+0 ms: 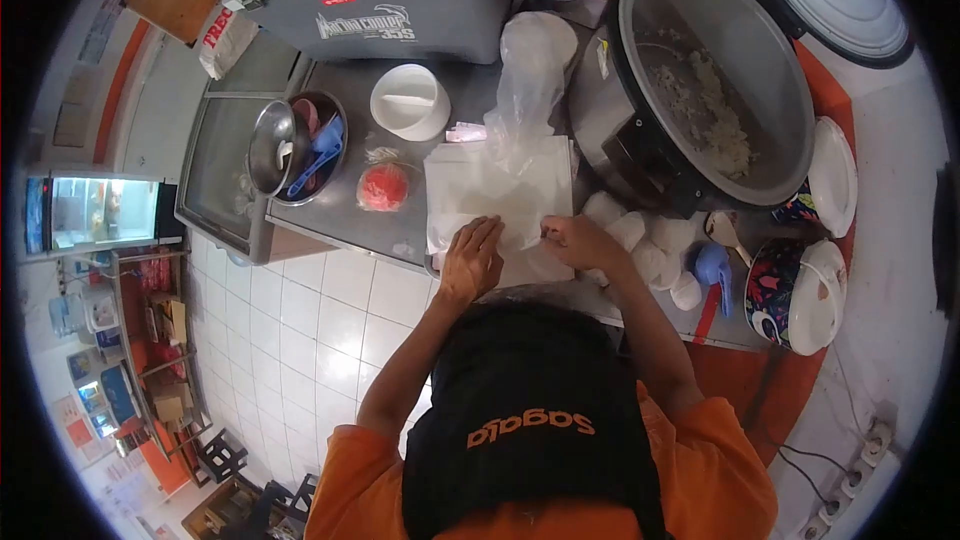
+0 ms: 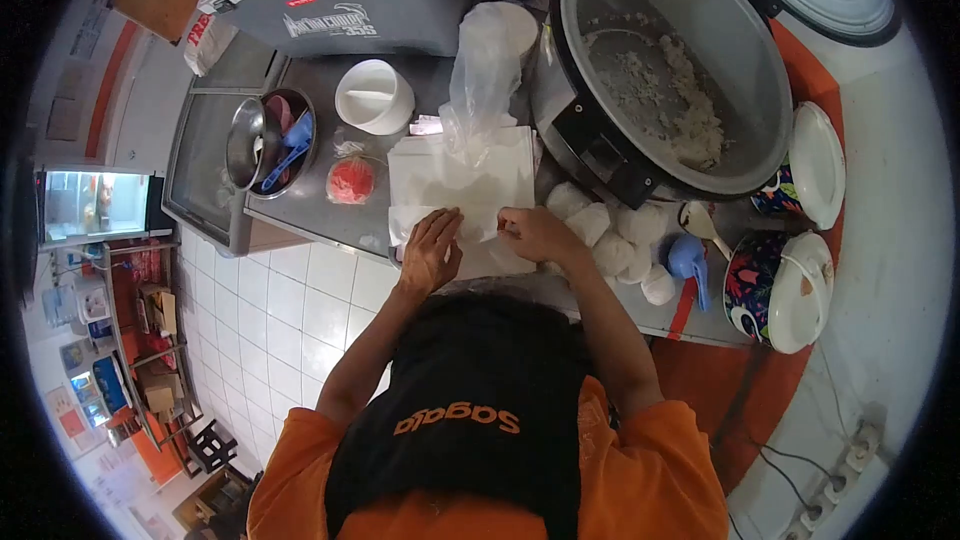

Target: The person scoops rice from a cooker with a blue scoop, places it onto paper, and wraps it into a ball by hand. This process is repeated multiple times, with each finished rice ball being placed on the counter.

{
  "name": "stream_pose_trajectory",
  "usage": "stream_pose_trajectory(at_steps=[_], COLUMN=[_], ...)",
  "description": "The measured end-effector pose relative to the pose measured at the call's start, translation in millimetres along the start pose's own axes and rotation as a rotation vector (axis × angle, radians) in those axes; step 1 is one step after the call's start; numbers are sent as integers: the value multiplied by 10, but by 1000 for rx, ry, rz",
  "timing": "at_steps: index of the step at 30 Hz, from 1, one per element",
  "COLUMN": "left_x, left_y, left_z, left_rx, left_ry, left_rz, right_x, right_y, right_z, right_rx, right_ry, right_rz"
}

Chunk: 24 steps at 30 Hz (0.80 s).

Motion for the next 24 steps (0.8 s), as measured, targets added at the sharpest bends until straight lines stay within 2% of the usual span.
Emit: stream_pose_trajectory(at_steps=[1,4,6,7,9,12,13,15,17,20,23,24], left_x=[0,63,97,127,167,-128,-158,-300,-378,-456,-284,-300], left_y=[23,130,209,273,396,261,296,322,336,439,768,782], left_z=[6,11,31,32,49,365,391,489,617,649,392,351], left_rx=[4,17,18,-91,-312,-219,-230,-72,50,231,113,166], left_ry=[-8,-15,-3,32,100,-63,-29,88,146,263,445,386], left_rz=[1,-3,-8,-48,-126,63,98,199,219,191,-27,-37], right_x=[-32,30,162,189,188,178,183,91,89,209,250,304], right_y=[-51,-223,-269,-190,3,52,124,463,558,369,295,266], right_z=[90,556,843,914,944,777,666,309,112,-11,-77,-106], right_rx=[-69,337,159,67,111,103,93,101,60,-126,-346,-379], right_ry=[18,-57,-491,-704,-623,-449,-382,-433,-440,-375,-335,-321], right_rz=[152,323,121,14,166,376,444,419,327,76,-180,-232])
Point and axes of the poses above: each hand's wrist, its own z-axis towards the middle knuckle, its own x-axis out of the palm, y = z × x, the point moved 1 cm from there along z, towards the middle knuckle, and after that the axes turned 6 degrees about -y, right-handed, at the moved point
